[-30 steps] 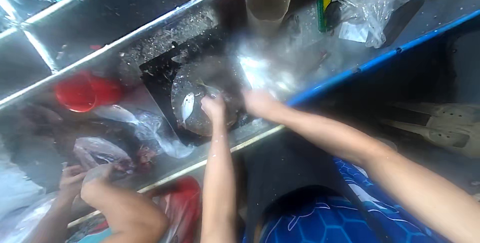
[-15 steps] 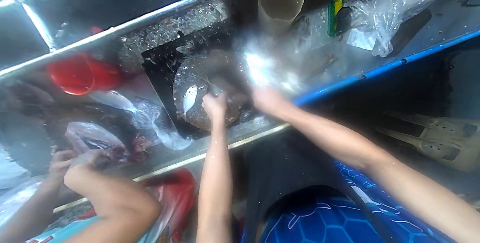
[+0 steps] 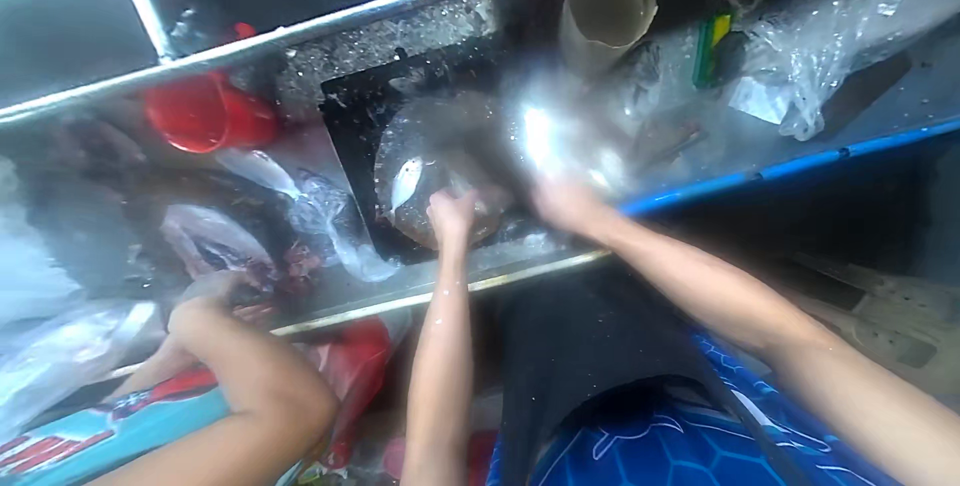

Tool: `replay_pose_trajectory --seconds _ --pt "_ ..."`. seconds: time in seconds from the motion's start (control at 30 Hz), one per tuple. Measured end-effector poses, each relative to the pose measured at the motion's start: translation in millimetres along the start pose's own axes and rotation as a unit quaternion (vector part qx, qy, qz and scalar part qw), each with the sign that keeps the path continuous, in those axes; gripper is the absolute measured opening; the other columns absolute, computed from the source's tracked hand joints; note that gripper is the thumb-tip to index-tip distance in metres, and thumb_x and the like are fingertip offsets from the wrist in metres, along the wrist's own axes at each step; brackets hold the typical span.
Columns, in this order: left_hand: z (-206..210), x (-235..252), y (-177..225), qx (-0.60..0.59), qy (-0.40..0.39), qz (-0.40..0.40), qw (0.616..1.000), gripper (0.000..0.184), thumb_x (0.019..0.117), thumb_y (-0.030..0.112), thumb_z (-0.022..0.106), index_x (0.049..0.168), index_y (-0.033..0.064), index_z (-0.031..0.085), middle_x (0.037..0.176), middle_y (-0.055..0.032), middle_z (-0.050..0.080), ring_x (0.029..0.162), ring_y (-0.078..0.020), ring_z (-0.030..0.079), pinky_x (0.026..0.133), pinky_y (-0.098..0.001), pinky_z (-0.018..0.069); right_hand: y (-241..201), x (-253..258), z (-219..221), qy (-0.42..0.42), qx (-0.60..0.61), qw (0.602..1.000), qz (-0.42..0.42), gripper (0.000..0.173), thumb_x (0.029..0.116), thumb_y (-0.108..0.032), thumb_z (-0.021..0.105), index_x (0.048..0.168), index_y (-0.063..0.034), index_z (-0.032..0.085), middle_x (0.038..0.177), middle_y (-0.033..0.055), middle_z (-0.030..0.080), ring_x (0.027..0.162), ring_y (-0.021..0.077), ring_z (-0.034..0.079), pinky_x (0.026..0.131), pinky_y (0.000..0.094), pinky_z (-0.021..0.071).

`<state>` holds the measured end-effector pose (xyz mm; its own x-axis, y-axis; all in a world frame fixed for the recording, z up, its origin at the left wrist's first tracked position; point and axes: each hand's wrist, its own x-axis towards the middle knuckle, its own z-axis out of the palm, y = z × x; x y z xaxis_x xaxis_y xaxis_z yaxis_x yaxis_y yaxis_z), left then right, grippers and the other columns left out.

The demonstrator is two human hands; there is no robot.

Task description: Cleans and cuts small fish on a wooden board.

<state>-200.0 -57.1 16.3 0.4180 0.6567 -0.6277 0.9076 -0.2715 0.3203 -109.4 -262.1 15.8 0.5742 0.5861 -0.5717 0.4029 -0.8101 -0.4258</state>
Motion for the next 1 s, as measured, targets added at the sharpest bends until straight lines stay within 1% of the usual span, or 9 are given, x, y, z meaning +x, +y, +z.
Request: replay_pose_trajectory --seconds 0.1,0.27,0.37,0.43,0.5,0.63,0.77,0.9,1.0 --pt "2 -1 -10 -0.125 -0.034 -0.015 0.991 0.030 0.0923 0.032 0.071 0.103 0.0035 0.071 0.090 -0.0133 0.074 0.076 -0.0251 0.075 0.075 -0.0501 0.0638 22 22 -29 -0.067 0.047 0.997 -0.016 0.041 0.1028 -0.040 0.053 0.132 -0.0162 0.067 0.109 0.0169 0.073 0.105 0.0388 0.070 0.087 0.0665 0.0549" --pt "25 -29 25 -0.277 -0.201 0.076 0.937 0.032 0.1009 0.023 0.066 0.125 0.0011 0.066 0.105 -0.0151 0.075 0.085 -0.0250 0.077 0.078 -0.0452 0.0665 81 -1 -98 0.094 0.027 0.989 0.114 0.044 0.1051 -0.040 0.048 0.131 -0.0078 0.064 0.106 0.0258 0.071 0.099 0.0479 0.070 0.081 0.0723 0.0535" --pt "-19 23 0 0.011 -0.003 0.211 0.977 0.036 0.0977 0.033 0.068 0.129 0.0152 0.069 0.124 -0.0077 0.069 0.106 -0.0217 0.070 0.092 -0.0457 0.0602 91 -40 -115 0.091 -0.012 0.988 0.127 0.039 0.1060 -0.040 0.048 0.122 -0.0077 0.064 0.096 0.0252 0.071 0.091 0.0483 0.070 0.075 0.0706 0.0538" --pt "-60 64 -25 0.154 0.047 0.194 0.968 0.050 0.0902 0.028 0.076 0.135 0.0093 0.064 0.140 -0.0252 0.055 0.127 -0.0464 0.055 0.100 -0.0671 0.0496 81 -60 -99 0.056 0.000 0.993 0.100 0.038 0.1055 -0.037 0.052 0.126 -0.0073 0.066 0.096 0.0229 0.072 0.091 0.0443 0.072 0.077 0.0675 0.0564" --pt "-79 91 -34 0.224 0.011 0.173 0.959 0.051 0.0873 0.025 0.079 0.130 0.0027 0.064 0.133 -0.0336 0.058 0.124 -0.0569 0.054 0.095 -0.0774 0.0465 59 -58 -67 -0.007 0.057 0.997 0.058 0.039 0.1046 -0.037 0.055 0.131 -0.0108 0.067 0.101 0.0175 0.074 0.095 0.0371 0.072 0.083 0.0638 0.0575" --pt "-76 84 -16 0.272 -0.031 0.270 0.923 0.031 0.0976 0.019 0.067 0.124 0.0031 0.068 0.122 -0.0274 0.066 0.120 -0.0507 0.060 0.097 -0.0727 0.0471 43 -10 -19 -0.127 0.141 0.982 -0.003 0.039 0.1049 -0.041 0.056 0.130 -0.0129 0.068 0.107 0.0142 0.073 0.096 0.0315 0.073 0.086 0.0600 0.0582" --pt "-39 48 -11 0.215 0.047 0.477 0.851 0.028 0.0972 0.006 0.061 0.123 0.0106 0.071 0.131 -0.0198 0.064 0.125 -0.0442 0.056 0.103 -0.0616 0.0453 64 -5 -25 0.017 0.093 0.993 0.071 0.038 0.1056 -0.041 0.050 0.121 -0.0114 0.068 0.100 0.0137 0.073 0.098 0.0332 0.072 0.086 0.0599 0.0570" --pt "7 49 -52 0.185 0.031 0.510 0.840 0.036 0.1042 0.012 0.052 0.137 0.0159 0.064 0.145 -0.0172 0.056 0.134 -0.0363 0.053 0.110 -0.0492 0.0470 43 -35 -7 -0.001 0.062 0.996 0.066 0.035 0.1052 -0.039 0.049 0.113 -0.0115 0.068 0.087 0.0122 0.072 0.086 0.0328 0.073 0.074 0.0587 0.0588" --pt "14 46 -58 0.142 0.019 0.506 0.850 0.030 0.1062 0.019 0.055 0.133 0.0132 0.068 0.141 -0.0150 0.060 0.132 -0.0323 0.056 0.111 -0.0449 0.0475 33 -52 5 -0.007 0.050 0.997 0.061 0.034 0.1066 -0.040 0.046 0.108 -0.0125 0.065 0.079 0.0099 0.069 0.080 0.0315 0.072 0.069 0.0553 0.0583"
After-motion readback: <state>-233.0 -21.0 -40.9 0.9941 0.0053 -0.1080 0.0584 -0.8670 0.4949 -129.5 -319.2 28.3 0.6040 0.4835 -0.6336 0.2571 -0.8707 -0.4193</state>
